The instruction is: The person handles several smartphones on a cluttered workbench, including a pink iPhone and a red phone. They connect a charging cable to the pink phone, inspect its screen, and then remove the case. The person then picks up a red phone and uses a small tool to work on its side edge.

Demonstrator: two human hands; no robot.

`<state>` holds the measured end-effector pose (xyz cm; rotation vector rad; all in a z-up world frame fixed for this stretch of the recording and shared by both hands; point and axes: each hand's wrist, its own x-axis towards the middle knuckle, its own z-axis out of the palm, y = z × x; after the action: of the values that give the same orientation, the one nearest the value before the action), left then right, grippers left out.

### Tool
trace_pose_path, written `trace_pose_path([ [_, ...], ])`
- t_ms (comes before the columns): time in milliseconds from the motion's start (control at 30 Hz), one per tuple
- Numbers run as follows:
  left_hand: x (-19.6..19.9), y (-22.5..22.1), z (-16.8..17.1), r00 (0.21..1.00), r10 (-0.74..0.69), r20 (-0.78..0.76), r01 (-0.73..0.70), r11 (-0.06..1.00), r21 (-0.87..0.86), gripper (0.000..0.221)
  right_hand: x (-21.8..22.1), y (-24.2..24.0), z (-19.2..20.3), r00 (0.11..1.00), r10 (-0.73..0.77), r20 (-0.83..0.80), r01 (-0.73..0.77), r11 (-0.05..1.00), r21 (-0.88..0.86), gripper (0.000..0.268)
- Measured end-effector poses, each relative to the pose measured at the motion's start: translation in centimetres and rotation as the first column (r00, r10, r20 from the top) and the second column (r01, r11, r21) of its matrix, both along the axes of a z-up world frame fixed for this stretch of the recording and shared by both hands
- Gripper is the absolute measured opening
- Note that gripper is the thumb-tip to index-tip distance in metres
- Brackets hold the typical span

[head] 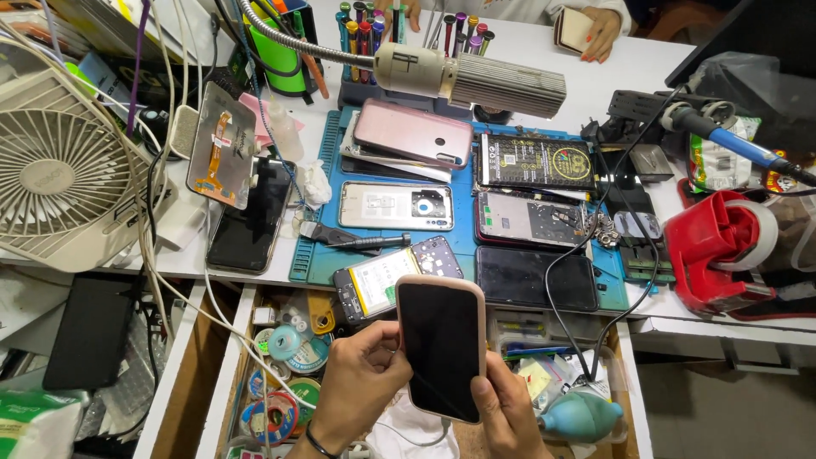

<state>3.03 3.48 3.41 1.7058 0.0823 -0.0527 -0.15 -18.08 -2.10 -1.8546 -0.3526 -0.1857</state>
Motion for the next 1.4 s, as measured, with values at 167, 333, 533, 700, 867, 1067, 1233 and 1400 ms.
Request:
trace_pose_path([
  [167,0.4,1.0,1.1,0.992,-0.069,-0.105,0.062,0.996,-0.071,0.028,0.6,-0.5,0.5,0.992,0.086,-0.095,-0.075,0.991,0.114,0.040],
  [333,0.4,1.8,1.4,0.993,0.037,-0.115,-0.045,0.997,-0.068,0.066,1.0,-0.8,1.6,0.968,0.187,-0.166,-0.175,0.981,0.082,0.039],
  [533,0.3,3.0,1.3,0.995,0.074,0.070,-0.068,0.995,-0.075,0.064,1.0,-0.3,1.8,0.932,0.302,-0.198,-0.307,0.952,0.009,0.051],
  [700,0.4,3.6,1.4,0.982,0.079,0.169,-0.067,0.995,-0.076,0.035,1.1,-0.1,2.8,0.889,0.352,-0.294,-0.353,0.934,0.050,0.046],
  [867,0.5,3.8,1.9,0.995,0.064,0.077,-0.052,0.987,-0.154,0.033,1.5,-0.4,1.8,0.892,0.348,-0.289,-0.358,0.933,0.019,0.043],
  [1067,0.8,4.8,1.6,0.985,-0.024,0.173,0.016,0.999,0.048,0.029,1.4,-0.5,1.2,0.870,0.337,-0.359,-0.350,0.936,0.030,0.032],
  [1233,0.8,5.2,2.1,0.975,-0.039,0.220,0.024,0.997,0.071,0.026,1.6,-0.8,1.0,0.883,0.344,-0.319,-0.376,0.926,-0.042,0.029],
  [1400,1.1,5.3,2.1,0.996,-0.089,0.022,0.091,0.977,-0.192,0.030,2.1,-0.8,1.8,0.874,0.393,-0.286,-0.397,0.917,0.047,0.041],
])
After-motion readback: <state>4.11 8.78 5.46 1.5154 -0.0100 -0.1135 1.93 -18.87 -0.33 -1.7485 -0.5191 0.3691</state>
